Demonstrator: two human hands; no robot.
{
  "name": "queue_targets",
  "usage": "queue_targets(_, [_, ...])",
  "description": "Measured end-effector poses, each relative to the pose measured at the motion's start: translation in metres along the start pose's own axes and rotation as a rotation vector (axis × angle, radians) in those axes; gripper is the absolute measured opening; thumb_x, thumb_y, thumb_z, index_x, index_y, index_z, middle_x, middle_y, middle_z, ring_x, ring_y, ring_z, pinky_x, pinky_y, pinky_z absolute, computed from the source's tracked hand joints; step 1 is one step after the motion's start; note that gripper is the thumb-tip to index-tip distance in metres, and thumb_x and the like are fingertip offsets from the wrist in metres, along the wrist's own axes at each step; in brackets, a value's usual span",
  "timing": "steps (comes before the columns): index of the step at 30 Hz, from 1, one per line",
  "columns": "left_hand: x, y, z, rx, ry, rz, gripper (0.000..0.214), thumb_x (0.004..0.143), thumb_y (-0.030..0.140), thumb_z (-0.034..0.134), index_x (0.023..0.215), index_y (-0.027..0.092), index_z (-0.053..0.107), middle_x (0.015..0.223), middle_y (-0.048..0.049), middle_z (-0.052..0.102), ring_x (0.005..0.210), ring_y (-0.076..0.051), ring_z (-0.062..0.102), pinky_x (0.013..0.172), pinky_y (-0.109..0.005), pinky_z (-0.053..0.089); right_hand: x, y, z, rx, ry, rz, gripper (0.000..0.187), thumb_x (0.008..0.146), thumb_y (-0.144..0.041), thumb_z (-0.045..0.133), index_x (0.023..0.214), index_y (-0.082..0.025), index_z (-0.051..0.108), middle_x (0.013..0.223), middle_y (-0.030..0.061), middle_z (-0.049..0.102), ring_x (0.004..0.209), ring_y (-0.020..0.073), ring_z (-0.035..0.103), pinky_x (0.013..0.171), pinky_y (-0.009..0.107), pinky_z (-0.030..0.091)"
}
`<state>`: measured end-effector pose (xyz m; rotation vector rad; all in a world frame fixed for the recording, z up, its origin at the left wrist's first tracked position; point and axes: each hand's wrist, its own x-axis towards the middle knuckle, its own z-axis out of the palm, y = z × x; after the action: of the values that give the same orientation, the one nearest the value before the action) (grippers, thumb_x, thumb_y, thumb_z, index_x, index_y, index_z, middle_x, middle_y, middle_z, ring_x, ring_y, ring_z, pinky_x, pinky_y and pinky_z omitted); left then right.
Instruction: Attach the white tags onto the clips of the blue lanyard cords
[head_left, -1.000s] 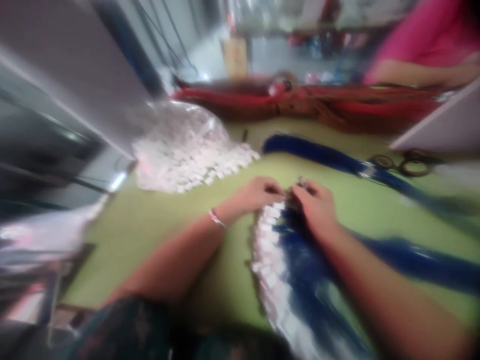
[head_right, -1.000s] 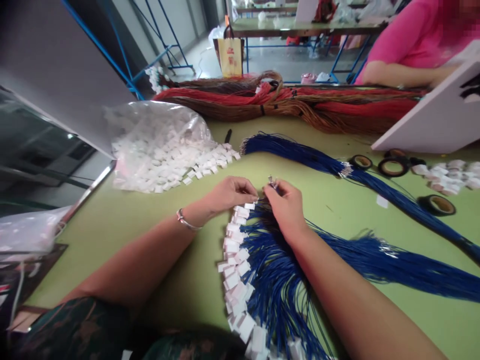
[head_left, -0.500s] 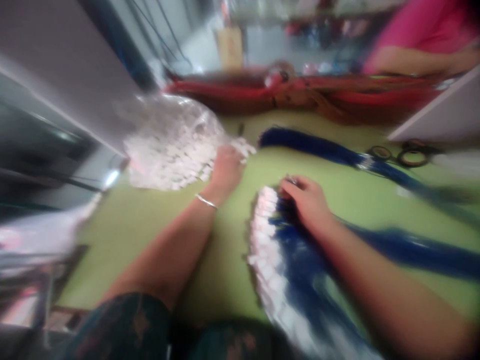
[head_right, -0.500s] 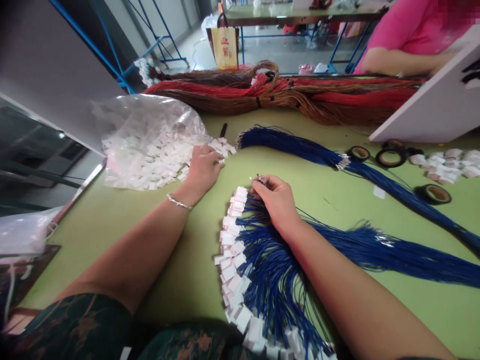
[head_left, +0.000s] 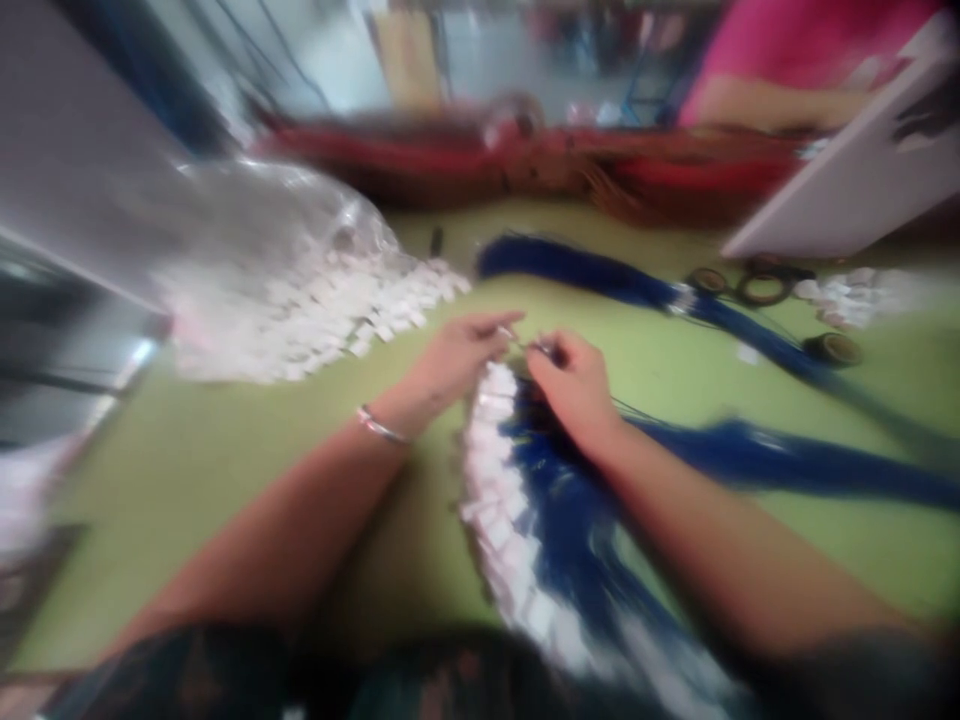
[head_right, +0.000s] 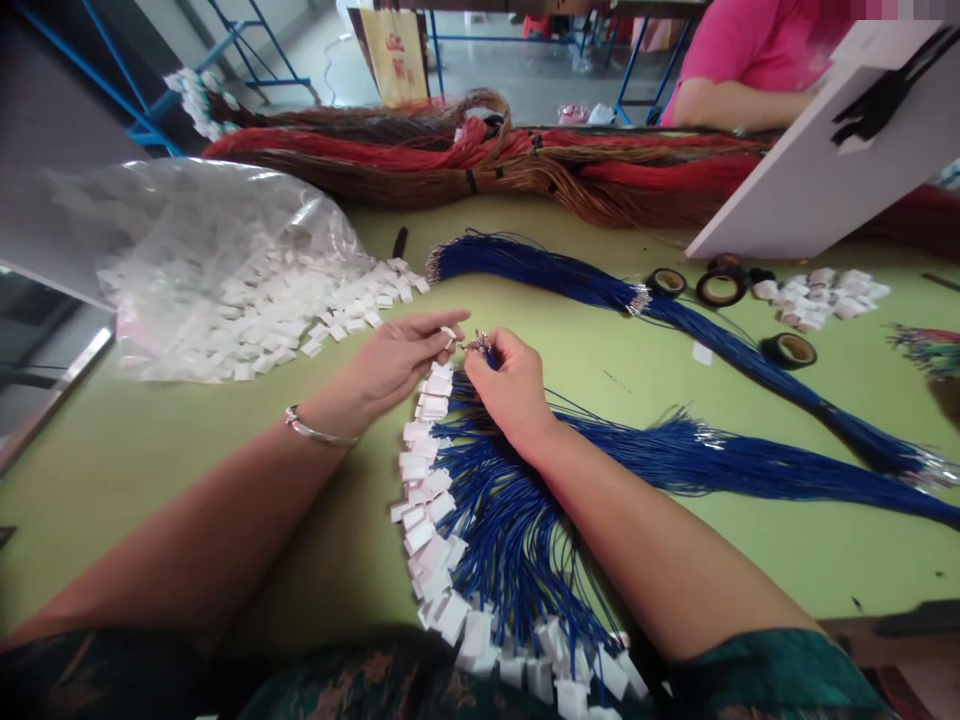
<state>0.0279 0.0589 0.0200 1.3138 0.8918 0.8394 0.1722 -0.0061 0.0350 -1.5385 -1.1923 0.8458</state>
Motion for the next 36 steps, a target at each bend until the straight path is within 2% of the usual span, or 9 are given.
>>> queue_targets(3, [-0.003, 0.005, 0.001, -0.070, -0.035, 0.011, 0.046, 0.075, 0.020, 0.071, 0.120, 0.024, 0.064, 0.096, -0.0033, 0.071, 0.068, -0.010, 0.060, 0.063, -0.025, 0.050, 0.000, 0.002, 0.000, -0.040, 0.048, -0.055, 0.017, 0.077, -0.029, 0.058, 0.064, -0.021, 0.050, 0.055, -0.0047, 0.049, 0.053, 0.0107, 0.046, 0.053, 0.024, 0.039])
queue_targets(6, [-0.002, 0.005, -0.001, -0.117, -0.033, -0.028, 0.027, 0.072, 0.023, 0.075, 0.098, 0.017, 0.071, 0.089, -0.0057, 0.072, 0.070, -0.012, 0.062, 0.066, -0.027, 0.051, 0.002, 0.005, -0.001, -0.096, 0.079, -0.124, 0.017, 0.077, -0.030, 0.058, 0.064, -0.020, 0.051, 0.060, -0.0031, 0.052, 0.059, 0.0117, 0.047, 0.059, 0.025, 0.039])
queue_targets(8, [-0.001, 0.001, -0.003, -0.120, -0.017, -0.063, 0.023, 0.070, 0.027, 0.078, 0.091, 0.016, 0.073, 0.084, -0.0061, 0.071, 0.068, -0.013, 0.062, 0.066, -0.028, 0.052, 0.004, 0.006, -0.001, -0.138, 0.081, -0.162, 0.016, 0.077, -0.029, 0.057, 0.065, -0.020, 0.051, 0.061, -0.0026, 0.053, 0.061, 0.0121, 0.047, 0.061, 0.026, 0.039])
queue_targets(15, [-0.001, -0.006, -0.005, -0.073, -0.044, -0.051, 0.032, 0.071, 0.037, 0.077, 0.096, 0.017, 0.076, 0.083, -0.0067, 0.072, 0.069, -0.014, 0.063, 0.068, -0.029, 0.052, 0.006, 0.009, -0.001, -0.266, 0.062, -0.290, 0.019, 0.078, -0.026, 0.055, 0.062, -0.021, 0.046, 0.059, -0.0033, 0.051, 0.057, 0.0111, 0.042, 0.058, 0.024, 0.035])
queue_targets(17, [-0.001, -0.005, -0.005, -0.060, -0.021, -0.044, 0.031, 0.071, 0.037, 0.077, 0.095, 0.017, 0.075, 0.077, -0.0048, 0.071, 0.065, -0.012, 0.061, 0.065, -0.028, 0.050, 0.007, 0.010, -0.001, -0.304, 0.063, -0.315, 0.018, 0.077, -0.026, 0.054, 0.062, -0.021, 0.046, 0.058, -0.0033, 0.050, 0.056, 0.0111, 0.042, 0.058, 0.025, 0.034])
queue_targets(20, [-0.001, -0.004, -0.003, 0.058, 0.061, 0.036, 0.021, 0.070, 0.033, 0.077, 0.083, 0.017, 0.073, 0.070, -0.0025, 0.068, 0.063, -0.012, 0.059, 0.065, -0.027, 0.049, 0.009, 0.012, 0.000, -0.373, 0.049, -0.337, 0.012, 0.075, -0.023, 0.053, 0.065, -0.020, 0.049, 0.060, -0.0021, 0.052, 0.057, 0.0118, 0.043, 0.058, 0.025, 0.032])
queue_targets(25, [-0.002, -0.002, 0.001, 0.254, 0.112, 0.128, 0.019, 0.068, 0.033, 0.077, 0.074, 0.017, 0.070, 0.075, -0.0041, 0.070, 0.070, -0.015, 0.061, 0.069, -0.030, 0.050, 0.010, 0.011, 0.001, -0.427, 0.026, -0.304, 0.017, 0.072, -0.024, 0.056, 0.059, -0.020, 0.046, 0.056, -0.0019, 0.050, 0.054, 0.0116, 0.040, 0.056, 0.027, 0.031])
queue_targets(32, [-0.002, -0.007, 0.002, 0.181, 0.190, 0.062, 0.012, 0.073, 0.029, 0.072, 0.076, 0.018, 0.069, 0.068, -0.0021, 0.067, 0.066, -0.014, 0.060, 0.065, -0.029, 0.050, 0.010, 0.008, -0.004, -0.126, -0.065, -0.022, 0.013, 0.071, -0.024, 0.055, 0.060, -0.019, 0.055, 0.052, -0.0036, 0.052, 0.050, 0.0115, 0.049, 0.050, 0.024, 0.036])
queue_targets(36, [-0.001, -0.010, 0.003, 0.176, 0.166, 0.047, 0.012, 0.072, 0.029, 0.073, 0.076, 0.018, 0.069, 0.069, -0.0025, 0.067, 0.067, -0.014, 0.060, 0.064, -0.029, 0.050, 0.010, 0.009, -0.003, -0.170, -0.081, -0.074, 0.015, 0.070, -0.022, 0.055, 0.056, -0.018, 0.053, 0.051, -0.0039, 0.050, 0.051, 0.0107, 0.046, 0.049, 0.023, 0.033])
